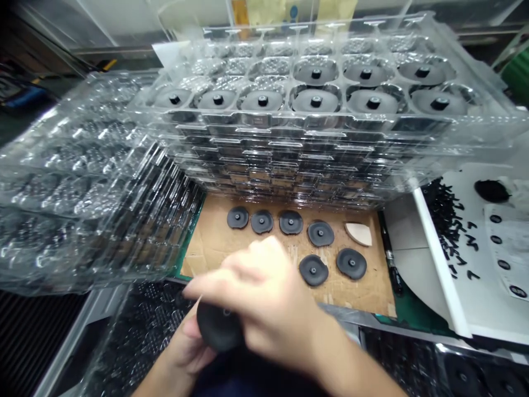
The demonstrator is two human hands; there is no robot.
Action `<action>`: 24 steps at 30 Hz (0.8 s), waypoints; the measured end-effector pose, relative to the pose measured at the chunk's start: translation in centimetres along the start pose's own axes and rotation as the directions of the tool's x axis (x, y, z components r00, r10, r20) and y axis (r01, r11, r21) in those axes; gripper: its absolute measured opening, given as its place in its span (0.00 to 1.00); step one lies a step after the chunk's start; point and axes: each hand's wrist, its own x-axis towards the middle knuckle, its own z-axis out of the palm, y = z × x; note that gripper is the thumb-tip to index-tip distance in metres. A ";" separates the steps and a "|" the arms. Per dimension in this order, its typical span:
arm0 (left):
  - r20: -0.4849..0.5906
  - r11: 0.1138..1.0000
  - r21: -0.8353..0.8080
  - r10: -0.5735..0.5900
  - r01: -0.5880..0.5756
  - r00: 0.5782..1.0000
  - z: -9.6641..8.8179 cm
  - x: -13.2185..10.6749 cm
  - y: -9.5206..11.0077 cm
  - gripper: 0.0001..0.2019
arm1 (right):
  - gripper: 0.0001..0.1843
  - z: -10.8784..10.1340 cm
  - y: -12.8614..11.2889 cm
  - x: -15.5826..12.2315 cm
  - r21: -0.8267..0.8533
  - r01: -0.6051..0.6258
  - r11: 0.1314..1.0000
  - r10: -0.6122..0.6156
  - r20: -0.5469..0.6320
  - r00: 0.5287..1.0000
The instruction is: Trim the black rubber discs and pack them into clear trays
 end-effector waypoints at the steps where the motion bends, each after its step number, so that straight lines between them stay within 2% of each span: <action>1: 0.034 0.997 -0.071 -0.026 0.028 0.999 -0.2 -0.1 -0.1 0.23 | 0.15 0.2 1.1 -0.1 0.027 -0.136 0.990 0.137 -0.058 0.989; 3: 0.107 0.967 -0.241 -0.056 0.081 0.993 -0.7 -0.3 -0.2 0.21 | 0.13 1.2 3.6 -0.5 0.079 -0.403 0.912 0.409 -0.108 0.906; 4: 0.135 0.946 -0.309 -0.057 0.096 0.989 -0.9 -0.4 -0.2 0.21 | 0.13 2.1 4.8 -0.8 0.097 -0.491 0.866 0.499 -0.090 0.862; 5: 0.153 0.930 -0.352 -0.050 0.101 0.987 -1.1 -0.5 -0.2 0.20 | 0.13 3.2 6.0 -1.3 0.107 -0.539 0.835 0.546 -0.045 0.837; 8: 0.169 0.923 -0.370 -0.048 0.109 0.984 -1.4 -0.6 -0.1 0.22 | 0.12 7.0 8.2 -3.2 0.124 -0.544 0.830 0.540 0.070 0.839; 10: 0.163 0.917 -0.379 -0.067 0.125 0.984 -1.4 -0.6 0.0 0.25 | 0.12 9.1 8.7 -4.3 0.128 -0.559 0.819 0.559 0.041 0.828; 12: 0.159 0.906 -0.399 -0.085 0.143 0.984 -1.3 -0.5 0.1 0.28 | 0.15 10.1 8.7 -5.1 0.133 -0.580 0.804 0.590 -0.054 0.806; 14: 0.160 0.896 -0.416 -0.097 0.156 0.982 -1.4 -0.5 0.2 0.28 | 0.16 10.0 8.3 -5.3 0.153 -0.582 0.799 0.599 -0.127 0.790; 16: 0.169 0.886 -0.430 -0.111 0.175 0.979 -1.5 -0.4 0.1 0.28 | 0.14 9.0 7.7 -5.3 0.186 -0.565 0.804 0.591 -0.150 0.792; 21: 0.234 0.877 -0.444 -0.085 0.184 0.968 -2.0 -0.5 -0.6 0.30 | 0.13 6.6 6.3 -5.8 0.266 -0.543 0.797 0.587 -0.128 0.799; 24: 0.262 0.918 -0.379 -0.017 0.119 0.965 -2.2 -0.6 -0.7 0.28 | 0.12 5.8 5.8 -6.7 0.292 -0.566 0.771 0.616 -0.114 0.779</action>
